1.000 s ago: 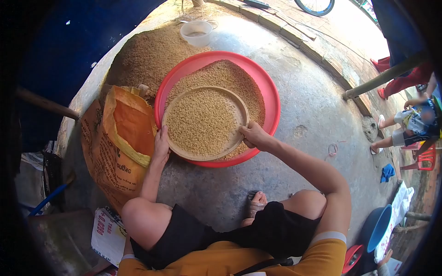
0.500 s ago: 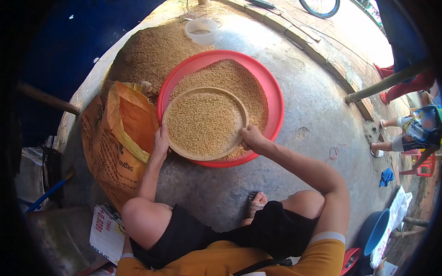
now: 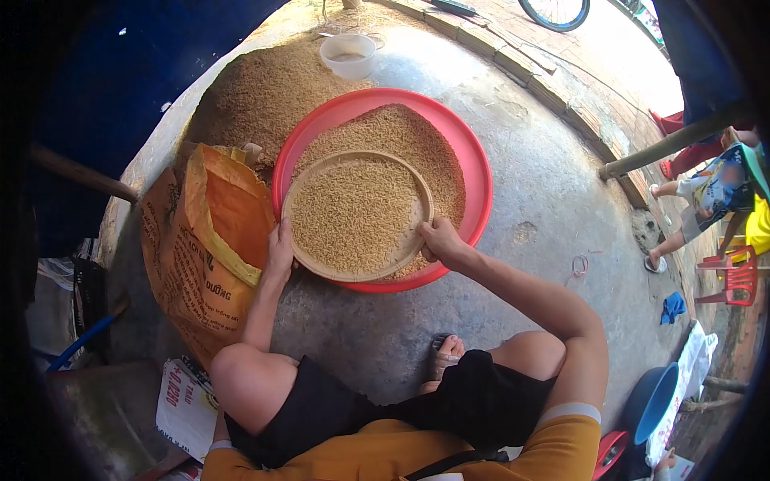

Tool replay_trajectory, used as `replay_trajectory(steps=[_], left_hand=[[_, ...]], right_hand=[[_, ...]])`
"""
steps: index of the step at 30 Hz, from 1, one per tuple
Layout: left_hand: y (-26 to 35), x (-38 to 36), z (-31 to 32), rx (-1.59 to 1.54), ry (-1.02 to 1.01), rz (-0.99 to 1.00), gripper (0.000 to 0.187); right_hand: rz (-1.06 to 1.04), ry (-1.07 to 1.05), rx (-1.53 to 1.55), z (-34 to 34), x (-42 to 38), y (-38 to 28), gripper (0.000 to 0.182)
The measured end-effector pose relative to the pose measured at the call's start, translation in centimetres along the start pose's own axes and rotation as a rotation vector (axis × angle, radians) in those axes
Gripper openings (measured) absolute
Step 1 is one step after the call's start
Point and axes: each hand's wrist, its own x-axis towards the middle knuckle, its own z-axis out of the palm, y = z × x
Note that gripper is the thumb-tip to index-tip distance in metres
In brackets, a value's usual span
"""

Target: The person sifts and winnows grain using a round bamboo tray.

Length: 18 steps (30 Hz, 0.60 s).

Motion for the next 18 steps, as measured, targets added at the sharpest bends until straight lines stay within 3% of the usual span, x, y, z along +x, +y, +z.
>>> replay_trajectory(steps=[4, 5, 7, 8, 9, 10, 12, 16, 17, 18], left_hand=[[2.9, -0.5, -1.1, -0.183, -0.023, -0.037, 0.039], [2.5, -0.1, -1.0, -0.180, -0.026, -0.036, 0.039], [2.1, 0.9, -0.6, 0.021, 0.102, 0.406, 0.038], [2.3, 0.7, -0.5, 0.021, 0.099, 0.411, 0.038], [3.5, -0.3, 0.0, 0.049, 0.064, 0.278, 0.039], [4.0, -1.0, 0.1, 0.079, 0.029, 0.142, 0.039], [4.1, -1.6, 0.0, 0.107, 0.025, 0.134, 0.039], [5.7, -2.5, -0.4, 0.227, 0.003, 0.142, 0.041], [5.3, -2.1, -0.6, 0.226, 0.006, 0.142, 0.041], [4.3, -1.2, -0.8, 0.239, 0.043, 0.286, 0.041]], right_hand=[[-0.098, 0.014, -0.009, 1.6, -1.7, -2.1, 0.016], [-0.215, 0.077, -0.009, 2.1, -2.0, -2.5, 0.019], [-0.339, 0.143, -0.010, 1.7, -1.6, -2.2, 0.023], [-0.207, 0.097, -0.011, 0.8, -0.5, -1.1, 0.023], [-0.073, 0.050, -0.012, 0.2, 0.2, -0.3, 0.022], [-0.072, 0.053, -0.008, 0.3, 0.3, 0.4, 0.022], [0.126, 0.006, 0.133, 0.7, 0.1, 1.4, 0.022], [0.116, -0.013, 0.103, 0.8, -0.3, 1.3, 0.020], [0.027, 0.033, 0.079, 1.1, -0.6, 0.9, 0.020], [-0.065, 0.079, 0.054, 1.3, -0.8, 0.6, 0.020]])
